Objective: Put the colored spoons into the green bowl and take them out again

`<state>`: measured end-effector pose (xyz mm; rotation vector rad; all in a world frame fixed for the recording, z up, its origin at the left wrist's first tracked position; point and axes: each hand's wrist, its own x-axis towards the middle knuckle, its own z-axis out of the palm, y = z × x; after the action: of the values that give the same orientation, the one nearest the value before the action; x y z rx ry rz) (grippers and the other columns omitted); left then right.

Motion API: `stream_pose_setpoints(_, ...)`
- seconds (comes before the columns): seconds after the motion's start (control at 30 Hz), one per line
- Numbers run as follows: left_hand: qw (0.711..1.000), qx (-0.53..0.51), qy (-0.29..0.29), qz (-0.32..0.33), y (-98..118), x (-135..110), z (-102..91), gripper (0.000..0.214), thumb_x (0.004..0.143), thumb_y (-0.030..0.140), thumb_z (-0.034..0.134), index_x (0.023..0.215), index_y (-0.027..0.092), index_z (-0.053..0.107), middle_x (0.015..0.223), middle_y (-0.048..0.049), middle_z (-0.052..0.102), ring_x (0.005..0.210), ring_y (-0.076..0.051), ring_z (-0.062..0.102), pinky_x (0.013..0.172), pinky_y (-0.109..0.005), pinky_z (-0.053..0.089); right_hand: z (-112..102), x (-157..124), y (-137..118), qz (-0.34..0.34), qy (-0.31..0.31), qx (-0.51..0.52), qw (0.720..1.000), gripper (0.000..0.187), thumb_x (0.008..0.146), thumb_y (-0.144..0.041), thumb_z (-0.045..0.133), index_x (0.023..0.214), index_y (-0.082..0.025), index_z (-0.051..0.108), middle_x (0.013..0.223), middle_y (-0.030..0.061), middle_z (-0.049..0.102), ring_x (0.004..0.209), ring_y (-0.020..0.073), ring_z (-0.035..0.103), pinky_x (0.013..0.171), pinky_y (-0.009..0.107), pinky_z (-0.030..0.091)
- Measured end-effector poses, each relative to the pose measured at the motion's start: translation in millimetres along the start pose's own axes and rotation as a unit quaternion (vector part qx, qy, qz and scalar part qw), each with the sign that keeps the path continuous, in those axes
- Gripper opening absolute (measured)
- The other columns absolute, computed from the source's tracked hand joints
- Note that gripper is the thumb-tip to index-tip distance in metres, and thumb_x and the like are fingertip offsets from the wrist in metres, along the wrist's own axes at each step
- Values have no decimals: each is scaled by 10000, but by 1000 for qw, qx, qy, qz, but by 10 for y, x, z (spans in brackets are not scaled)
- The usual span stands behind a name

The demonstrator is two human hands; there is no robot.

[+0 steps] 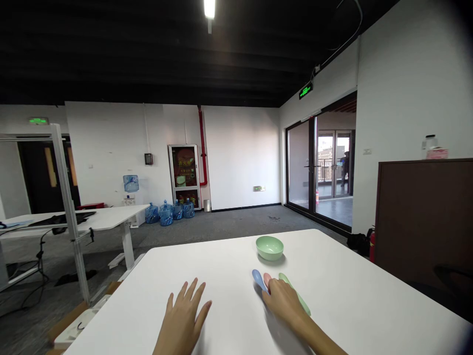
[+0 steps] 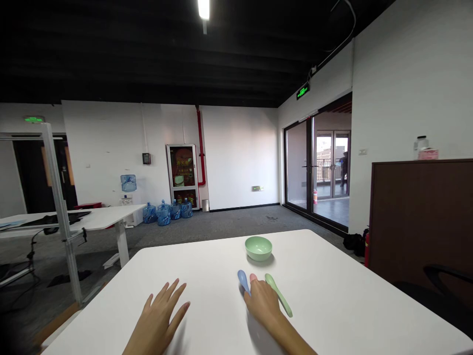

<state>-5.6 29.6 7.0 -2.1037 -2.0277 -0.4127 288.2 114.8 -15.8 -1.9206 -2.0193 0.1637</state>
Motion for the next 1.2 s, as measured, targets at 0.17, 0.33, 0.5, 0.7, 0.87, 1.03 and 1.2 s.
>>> stream_pose_setpoints(0.17, 1000, -4, 9, 2, -11, 1, 22, 537, 1020, 470, 391, 1498, 294, 562, 1624, -87, 512, 1530, -363, 419, 1209, -655, 379, 6, 5, 6, -23, -25, 14, 999, 141, 920, -225, 496, 993, -217, 616, 832, 77, 717, 803, 239, 636, 635, 311, 217)
stream_pose_setpoints(0.33, 1000, -6, 2, 0, -1, -2, 8, 544, 1019, 467, 388, 1507, 292, 551, 1630, -86, 501, 1533, -361, 414, 1210, -655, 378, 53, 28, 20, -10, -20, 22, 1000, 127, 930, -288, 550, 1015, -218, 614, 817, 71, 708, 782, 238, 631, 660, 300, 234)
stream_pose_setpoints(0.5, 1000, 4, -11, -5, 13, -7, -19, 554, 1027, 474, 364, 1517, 285, 539, 1645, -77, 482, 1543, -357, 396, 1221, -640, 369, 113, 53, 49, -24, -25, 16, 999, 156, 920, -210, 504, 1036, -209, 608, 834, 74, 719, 763, 226, 630, 639, 301, 203)
stream_pose_setpoints(0.7, 1000, 8, -10, -3, 7, -11, -5, 548, 1024, 466, 373, 1516, 291, 539, 1642, -77, 485, 1539, -354, 403, 1218, -640, 375, 164, 73, 75, -25, -18, 15, 999, 139, 923, -202, 495, 1016, -217, 598, 832, 62, 715, 758, 220, 623, 636, 305, 184)
stream_pose_setpoints(0.87, 1000, 3, -1, 0, -6, -4, 29, 540, 1022, 467, 390, 1506, 290, 552, 1633, -83, 499, 1533, -362, 413, 1211, -651, 381, 152, 67, 67, -23, -22, 13, 999, 128, 927, -198, 497, 1008, -222, 593, 823, 53, 716, 750, 213, 628, 624, 301, 181)
stream_pose_setpoints(1.03, 1000, 13, -7, -4, 0, -6, 22, 539, 1027, 468, 382, 1514, 299, 539, 1642, -71, 487, 1540, -348, 402, 1220, -632, 378, 177, 75, 61, -24, -22, 7, 999, 165, 913, -199, 519, 1057, -201, 600, 870, 81, 737, 797, 230, 654, 624, 299, 191)
stream_pose_setpoints(1.2, 1000, 14, -21, -4, 10, -14, -6, 555, 1034, 471, 359, 1530, 283, 521, 1654, -77, 464, 1549, -356, 381, 1229, -639, 361, 221, 90, 47, -20, -33, 23, 999, 202, 901, -186, 513, 1092, -193, 578, 844, 79, 721, 777, 232, 647, 624, 303, 197)
